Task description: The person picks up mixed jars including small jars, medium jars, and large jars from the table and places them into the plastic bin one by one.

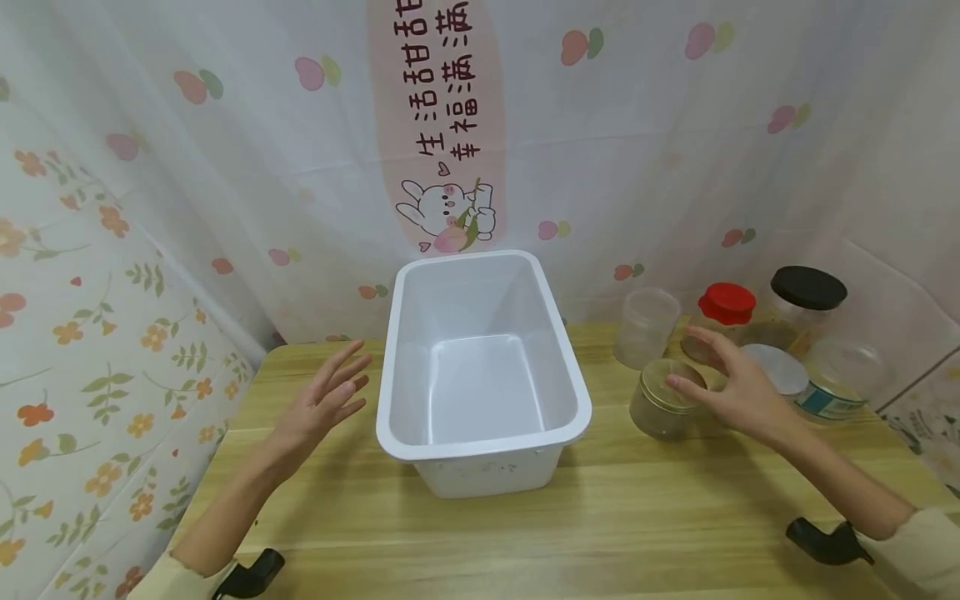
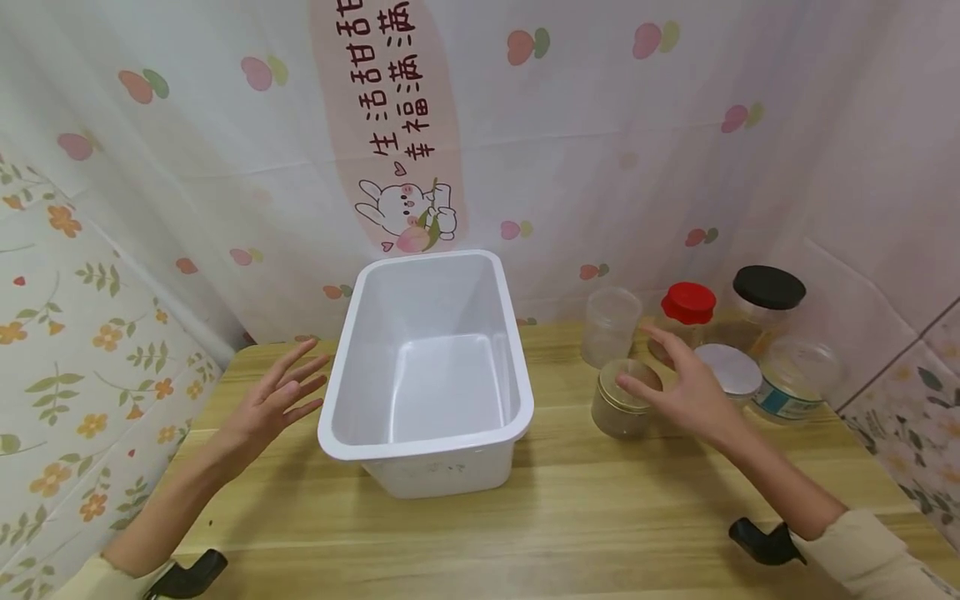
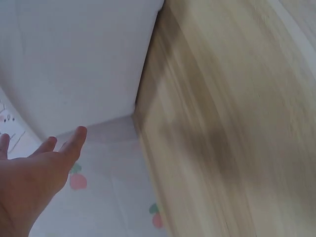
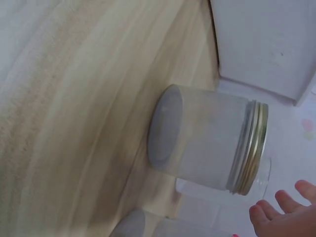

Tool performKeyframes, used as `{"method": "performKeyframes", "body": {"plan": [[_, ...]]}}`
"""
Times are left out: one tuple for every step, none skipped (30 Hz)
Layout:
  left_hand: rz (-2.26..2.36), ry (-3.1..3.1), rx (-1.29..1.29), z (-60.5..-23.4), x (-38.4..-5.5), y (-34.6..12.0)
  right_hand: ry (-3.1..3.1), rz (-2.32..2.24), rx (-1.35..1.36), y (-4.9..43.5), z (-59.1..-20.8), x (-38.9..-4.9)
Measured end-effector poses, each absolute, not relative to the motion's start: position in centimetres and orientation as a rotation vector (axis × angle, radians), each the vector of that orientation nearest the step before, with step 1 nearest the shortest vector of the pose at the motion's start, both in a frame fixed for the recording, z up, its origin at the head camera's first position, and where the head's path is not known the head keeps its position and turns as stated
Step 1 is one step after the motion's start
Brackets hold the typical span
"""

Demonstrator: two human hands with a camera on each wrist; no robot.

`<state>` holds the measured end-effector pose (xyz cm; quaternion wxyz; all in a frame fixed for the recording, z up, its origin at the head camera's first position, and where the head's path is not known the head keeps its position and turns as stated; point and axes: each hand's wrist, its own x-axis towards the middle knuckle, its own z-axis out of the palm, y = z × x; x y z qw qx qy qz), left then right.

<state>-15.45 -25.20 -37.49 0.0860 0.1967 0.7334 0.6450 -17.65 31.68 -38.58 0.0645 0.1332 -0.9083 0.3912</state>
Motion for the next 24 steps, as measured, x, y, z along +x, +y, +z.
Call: {"method": "performKeyframes", "body": {"plan": [[1.920, 2.176, 0.589, -37.6, -15.5, -25.0, -2.740, 1.192, 0.409, 31.7, -38.7, -17.6], [1.915, 2.171, 0.595, -37.6, -15.5, -24.7, -2.738, 1.201, 0.416, 31.6, -38.8, -17.6], [1.906, 2.176, 0.602, -37.7, -15.6, -24.5, -2.736, 1.209, 0.418, 31.6, -38.9, -17.6], [1.897, 2.183, 0.609, -37.8, -15.6, -24.3, -2.734, 1.217, 0.423, 31.6, -39.0, -17.5], [1.889, 2.187, 0.618, -37.8, -15.7, -24.1, -2.734, 1.218, 0.426, 31.6, -39.1, -17.4], [1.885, 2.188, 0.634, -37.9, -15.8, -23.9, -2.730, 1.220, 0.433, 31.7, -39.1, -17.4], [1.877, 2.192, 0.650, -38.0, -15.9, -23.8, -2.726, 1.223, 0.446, 31.7, -39.2, -17.4], [1.874, 2.193, 0.666, -38.1, -15.9, -23.6, -2.730, 1.221, 0.449, 31.7, -39.3, -17.3], [1.871, 2.193, 0.684, -38.2, -16.0, -23.5, -2.732, 1.221, 0.448, 31.7, -39.4, -17.3], [1.872, 2.188, 0.700, -38.3, -16.0, -23.3, -2.727, 1.224, 0.465, 31.7, -39.5, -17.4], [1.875, 2.185, 0.715, -38.3, -16.0, -23.2, -2.726, 1.231, 0.474, 31.7, -39.7, -17.4], [1.878, 2.183, 0.732, -38.4, -16.0, -23.1, -2.723, 1.242, 0.486, 31.7, -39.8, -17.4], [1.883, 2.181, 0.739, -38.4, -16.1, -23.0, -2.721, 1.251, 0.494, 31.7, -40.0, -17.4], [1.889, 2.178, 0.744, -38.4, -16.1, -22.8, -2.722, 1.261, 0.499, 31.7, -40.1, -17.4], [1.890, 2.180, 0.748, -38.4, -16.1, -22.7, -2.717, 1.273, 0.508, 31.7, -40.2, -17.4], [1.889, 2.184, 0.748, -38.4, -16.0, -22.6, -2.717, 1.275, 0.516, 31.7, -40.4, -17.4], [1.888, 2.186, 0.751, -38.3, -16.0, -22.5, -2.717, 1.282, 0.520, 31.7, -40.5, -17.4], [1.885, 2.187, 0.756, -38.3, -16.0, -22.5, -2.717, 1.278, 0.523, 31.7, -40.6, -17.4], [1.880, 2.188, 0.757, -38.2, -16.0, -22.4, -2.714, 1.277, 0.530, 31.7, -40.7, -17.4], [1.877, 2.190, 0.758, -38.2, -16.0, -22.4, -2.711, 1.273, 0.537, 31.7, -40.8, -17.4], [1.875, 2.190, 0.765, -38.2, -16.1, -22.4, -2.709, 1.268, 0.544, 31.7, -41.0, -17.4], [1.874, 2.185, 0.771, -38.2, -16.1, -22.4, -2.707, 1.263, 0.552, 31.8, -41.1, -17.4], [1.875, 2.181, 0.782, -38.2, -16.1, -22.4, -2.699, 1.273, 0.565, 31.8, -41.2, -17.4], [1.875, 2.176, 0.792, -38.2, -16.1, -22.4, -2.700, 1.267, 0.567, 31.9, -41.2, -17.5]]}}
